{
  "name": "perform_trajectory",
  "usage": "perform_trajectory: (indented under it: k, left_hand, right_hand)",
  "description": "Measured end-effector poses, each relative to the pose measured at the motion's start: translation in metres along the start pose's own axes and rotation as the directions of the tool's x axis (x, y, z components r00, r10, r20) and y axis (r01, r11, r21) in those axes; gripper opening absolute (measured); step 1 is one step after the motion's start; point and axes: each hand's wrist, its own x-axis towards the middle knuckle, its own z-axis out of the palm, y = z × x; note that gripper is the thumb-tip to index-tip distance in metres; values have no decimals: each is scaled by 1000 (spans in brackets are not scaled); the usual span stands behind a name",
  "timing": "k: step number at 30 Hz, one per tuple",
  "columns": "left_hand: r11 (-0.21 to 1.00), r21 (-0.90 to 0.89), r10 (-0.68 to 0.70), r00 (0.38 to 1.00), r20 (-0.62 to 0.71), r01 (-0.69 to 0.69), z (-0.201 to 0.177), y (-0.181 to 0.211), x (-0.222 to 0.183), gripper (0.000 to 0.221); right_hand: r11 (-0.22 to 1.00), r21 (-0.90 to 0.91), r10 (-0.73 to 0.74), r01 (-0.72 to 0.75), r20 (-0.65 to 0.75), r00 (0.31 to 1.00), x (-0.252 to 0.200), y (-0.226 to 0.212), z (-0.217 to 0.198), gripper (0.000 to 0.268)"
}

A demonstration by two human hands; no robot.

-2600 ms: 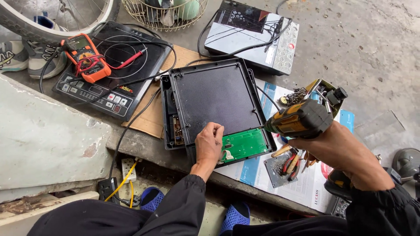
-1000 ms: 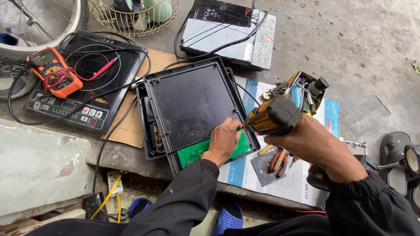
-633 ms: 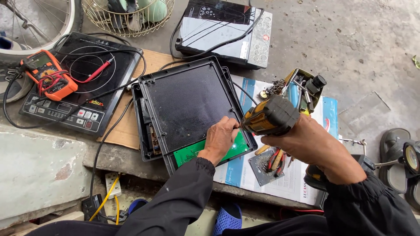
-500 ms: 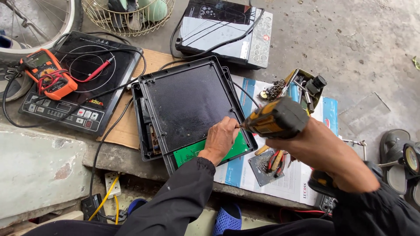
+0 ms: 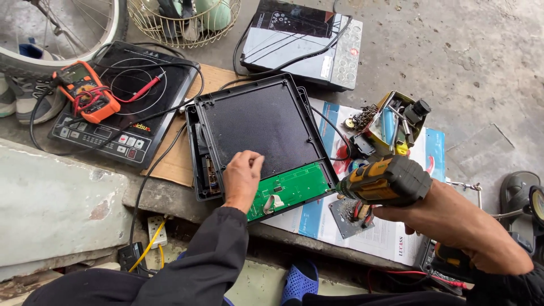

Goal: Disassembling, inspecting, and cleaning the internal components of an induction cooktop housing.

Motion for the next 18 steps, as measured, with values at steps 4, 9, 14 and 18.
perform_trajectory:
  k: [4, 9, 14, 18]
  left_hand:
    - [999, 31, -28, 1000, -7, 28, -5, -25, -1, 16]
    - [999, 46, 19, 999, 31, -21, -13, 2, -16, 25]
    - [982, -44, 185, 976, 112, -181, -6, 55, -52, 22]
    - [963, -98, 267, 943, 201, -252, 9, 70, -72, 18]
  right_hand:
    - [998, -65, 0, 0, -11, 1000, -3, 0, 2, 50]
    - [997, -57, -48, 47, -18, 999, 3, 6, 3, 47]
    - [999, -4, -40, 40, -10, 999, -1, 3, 4, 49]
    - [1000, -6, -24, 24, -3, 1000, -4, 1, 5, 51]
